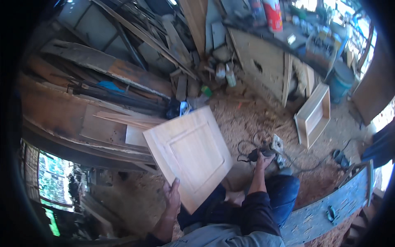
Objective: The person uses a router to shape the edges of a wood panel and then uses a hand saw to trim another piece of wood while sitting in a workshop.
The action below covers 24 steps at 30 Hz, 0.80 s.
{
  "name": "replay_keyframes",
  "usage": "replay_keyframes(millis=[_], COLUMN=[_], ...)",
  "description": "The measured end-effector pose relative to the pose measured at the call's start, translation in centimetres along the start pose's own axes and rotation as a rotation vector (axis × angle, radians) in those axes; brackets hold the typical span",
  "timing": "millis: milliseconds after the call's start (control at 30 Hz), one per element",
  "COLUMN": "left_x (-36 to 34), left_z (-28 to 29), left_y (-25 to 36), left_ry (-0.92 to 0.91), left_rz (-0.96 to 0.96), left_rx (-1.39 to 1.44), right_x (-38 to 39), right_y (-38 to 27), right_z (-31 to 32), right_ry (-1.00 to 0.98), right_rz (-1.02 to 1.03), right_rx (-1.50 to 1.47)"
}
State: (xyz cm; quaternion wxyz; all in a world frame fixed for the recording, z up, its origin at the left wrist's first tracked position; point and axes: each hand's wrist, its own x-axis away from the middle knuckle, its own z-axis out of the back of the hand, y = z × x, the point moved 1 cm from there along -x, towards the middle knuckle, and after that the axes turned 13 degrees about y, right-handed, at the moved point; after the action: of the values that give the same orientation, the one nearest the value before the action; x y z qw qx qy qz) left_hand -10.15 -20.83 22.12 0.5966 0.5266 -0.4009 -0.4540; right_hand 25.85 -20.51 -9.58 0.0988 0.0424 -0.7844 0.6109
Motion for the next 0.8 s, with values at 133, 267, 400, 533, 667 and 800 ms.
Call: replay_keyframes(millis=[133, 267, 400, 533, 667, 800], left_x=[1.8, 3.3, 3.3, 2.3, 0.5, 0.5], left_z=[2.0, 0.7, 1.1, 0.4, -2.0, -6.4], left_y=[-2.1, -4.2, -5.4, -8.7, -13.5, -14.6], left_ry=[0.008, 0.049, 0.038, 0.063, -0.009, 0.03], left_rz=[0.066, 0.276, 0.381, 0.253, 0.234, 0.139], left_rx=[0.085, 0.216, 0.292, 0.126, -0.007, -0.116], right_x=[-5.1, -8.8, -8.3, -3.4, -1.0, -1.8], right_y=[-11.0, -22.2, -34.7, -42.1, -43.7, -43.3], right_z=[-3.8, -3.9, -1.0, 2.6, 6.9, 7.9], right_ry=[-0.207, -0.349, -0.156, -0.195, -0.11, -0.415], right_rz=[0.254, 0.384, 1.02, 0.909, 1.015, 1.174], right_rx=[-0.158, -0.244, 0.125, 0.086, 0.26, 0.404])
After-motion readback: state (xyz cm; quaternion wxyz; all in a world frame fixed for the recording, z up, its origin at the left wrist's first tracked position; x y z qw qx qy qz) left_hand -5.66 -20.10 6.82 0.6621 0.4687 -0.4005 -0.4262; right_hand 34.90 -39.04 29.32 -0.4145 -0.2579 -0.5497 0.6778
